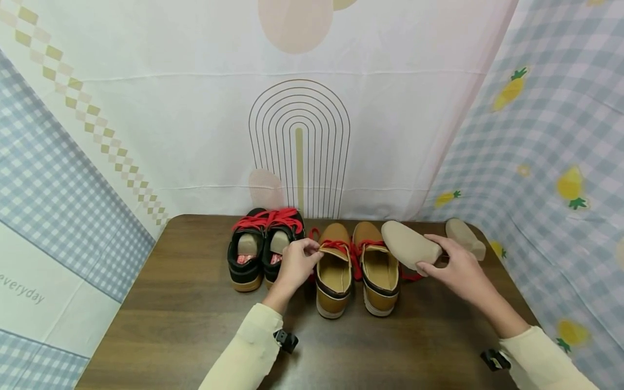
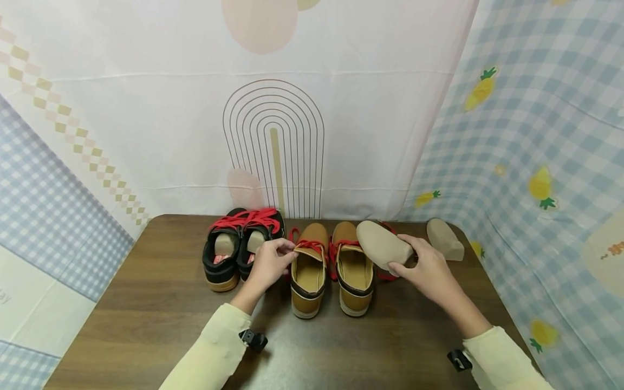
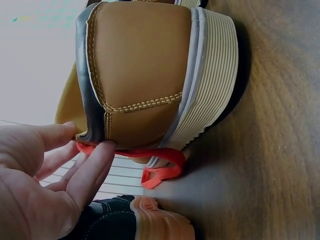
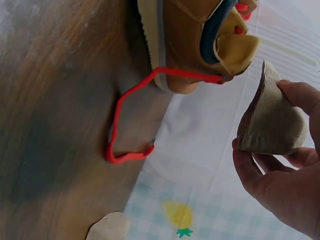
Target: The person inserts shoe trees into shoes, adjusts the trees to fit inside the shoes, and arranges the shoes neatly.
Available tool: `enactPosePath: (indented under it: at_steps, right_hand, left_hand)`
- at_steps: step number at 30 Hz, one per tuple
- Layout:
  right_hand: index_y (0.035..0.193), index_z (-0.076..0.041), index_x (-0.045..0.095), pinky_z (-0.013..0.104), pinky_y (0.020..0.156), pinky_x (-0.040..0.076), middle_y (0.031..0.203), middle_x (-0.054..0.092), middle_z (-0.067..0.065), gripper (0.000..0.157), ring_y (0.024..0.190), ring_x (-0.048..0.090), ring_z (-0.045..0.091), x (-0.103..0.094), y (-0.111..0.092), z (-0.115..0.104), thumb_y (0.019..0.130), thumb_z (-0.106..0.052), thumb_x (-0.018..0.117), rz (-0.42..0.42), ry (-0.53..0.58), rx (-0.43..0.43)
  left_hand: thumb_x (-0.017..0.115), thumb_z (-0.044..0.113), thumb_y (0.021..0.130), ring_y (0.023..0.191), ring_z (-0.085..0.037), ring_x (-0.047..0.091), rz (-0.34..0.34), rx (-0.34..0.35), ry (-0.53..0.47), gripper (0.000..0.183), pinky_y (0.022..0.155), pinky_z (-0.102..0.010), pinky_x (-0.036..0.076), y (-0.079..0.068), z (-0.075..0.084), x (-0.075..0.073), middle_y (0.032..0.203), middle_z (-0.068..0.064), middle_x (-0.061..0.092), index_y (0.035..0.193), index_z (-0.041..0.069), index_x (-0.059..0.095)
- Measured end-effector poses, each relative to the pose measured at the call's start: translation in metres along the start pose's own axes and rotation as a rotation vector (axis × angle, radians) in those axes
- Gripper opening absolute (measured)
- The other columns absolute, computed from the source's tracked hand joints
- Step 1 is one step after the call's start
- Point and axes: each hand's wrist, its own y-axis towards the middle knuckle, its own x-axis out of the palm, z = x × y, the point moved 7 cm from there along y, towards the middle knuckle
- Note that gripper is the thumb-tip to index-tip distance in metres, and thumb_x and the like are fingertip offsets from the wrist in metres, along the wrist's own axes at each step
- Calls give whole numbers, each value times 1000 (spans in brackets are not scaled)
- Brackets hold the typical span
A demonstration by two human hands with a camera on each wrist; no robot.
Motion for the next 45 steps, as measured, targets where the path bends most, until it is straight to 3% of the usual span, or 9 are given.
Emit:
enactPosePath:
  at_steps: [9, 15, 21, 38, 45]
  right_hand:
    - [143, -7, 57, 51, 83, 53, 134, 63, 21, 67, 109, 65, 36, 3, -6, -28, 87, -32, 84, -39, -13, -62]
    - [142, -9, 57, 43, 80, 55, 135, 63, 17, 67, 108, 66, 30, 8, -9, -42, 86, -31, 86, -77, 4, -83]
    - [141, -10, 57, 31, 74, 55, 123, 67, 10, 66, 95, 66, 18, 12, -10, -52, 86, -32, 86, -134, 62, -83]
    - [140, -12, 60, 35, 80, 55, 136, 66, 9, 68, 104, 65, 17, 21, -16, -75, 86, -46, 83, -211, 75, -106]
    - [138, -14, 63, 31, 81, 56, 131, 69, 4, 68, 103, 67, 12, 28, -18, -85, 83, -48, 85, -218, 88, -139]
  left_hand:
    - [76, 11, 94, 69, -12, 68, -61, -41, -51, 10, 55, -28, 59, 3, -4, 1, 91, -8, 72, 103, 7, 76]
    - [76, 12, 94, 68, -15, 70, -105, -81, -68, 10, 57, -31, 61, 5, -8, 1, 93, -10, 73, 104, 8, 75]
    - [76, 12, 94, 67, -16, 71, -128, -105, -92, 11, 58, -32, 62, 6, -10, 1, 93, -11, 72, 104, 8, 75]
    - [76, 13, 94, 67, -16, 70, -127, -100, -86, 11, 57, -32, 61, 5, -9, 1, 92, -10, 71, 104, 9, 75]
    - [76, 12, 94, 67, -16, 70, -129, -92, -94, 10, 57, -31, 61, 5, -9, 2, 91, -10, 70, 104, 9, 75]
